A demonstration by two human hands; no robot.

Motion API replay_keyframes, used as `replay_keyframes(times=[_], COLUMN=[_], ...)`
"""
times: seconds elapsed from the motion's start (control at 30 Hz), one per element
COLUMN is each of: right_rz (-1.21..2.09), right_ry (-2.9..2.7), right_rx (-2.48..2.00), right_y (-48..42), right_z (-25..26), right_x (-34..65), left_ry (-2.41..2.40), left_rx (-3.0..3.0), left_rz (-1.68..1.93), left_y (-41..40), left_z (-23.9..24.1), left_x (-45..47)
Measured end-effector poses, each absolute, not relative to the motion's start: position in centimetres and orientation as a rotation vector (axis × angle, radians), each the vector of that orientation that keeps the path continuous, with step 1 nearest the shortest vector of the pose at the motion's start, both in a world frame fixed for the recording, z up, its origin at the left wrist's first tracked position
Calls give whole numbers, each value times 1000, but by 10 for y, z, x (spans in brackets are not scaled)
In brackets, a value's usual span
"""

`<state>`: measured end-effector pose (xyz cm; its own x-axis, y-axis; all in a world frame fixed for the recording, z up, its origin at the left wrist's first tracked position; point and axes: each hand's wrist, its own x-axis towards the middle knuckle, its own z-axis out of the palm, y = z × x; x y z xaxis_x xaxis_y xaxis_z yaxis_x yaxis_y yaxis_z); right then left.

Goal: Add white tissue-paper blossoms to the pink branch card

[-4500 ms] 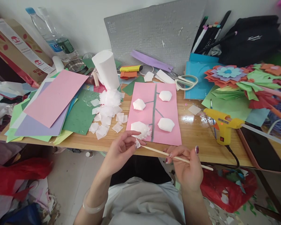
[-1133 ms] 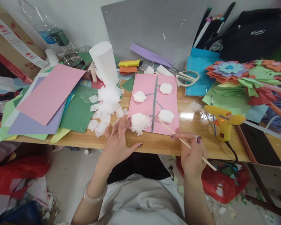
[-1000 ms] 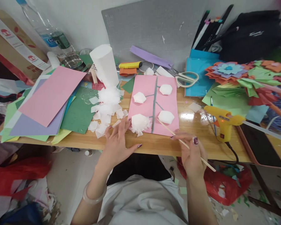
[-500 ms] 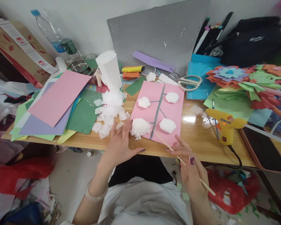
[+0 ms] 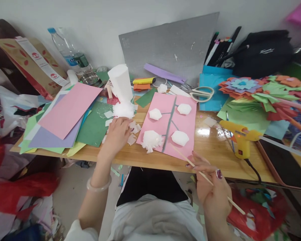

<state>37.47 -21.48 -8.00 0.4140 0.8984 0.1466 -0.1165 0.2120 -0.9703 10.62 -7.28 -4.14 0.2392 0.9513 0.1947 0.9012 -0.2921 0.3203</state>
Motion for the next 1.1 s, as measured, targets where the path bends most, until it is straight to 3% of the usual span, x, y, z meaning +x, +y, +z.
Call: replay_keyframes(times=[0.17, 0.47, 0.63, 1.1], right_rz=[875, 906, 1011, 1102], right_ry=[-849, -938, -1064, -1083], right_rx=[-1153, -1043, -932, -871], right_y=[-216, -205, -200, -205], right_z=[-84, -82, -76, -80], right_x=[375, 376, 365, 365], left_ry=[1837, 1423, 1110, 1083], left_rx=[2328, 1422, 1139, 1080], left_rz=[477, 1138, 1062, 935], left_y=[-60, -92, -124, -139], left_z=[-41, -21, -16, -27], left_x=[112, 113, 139, 150])
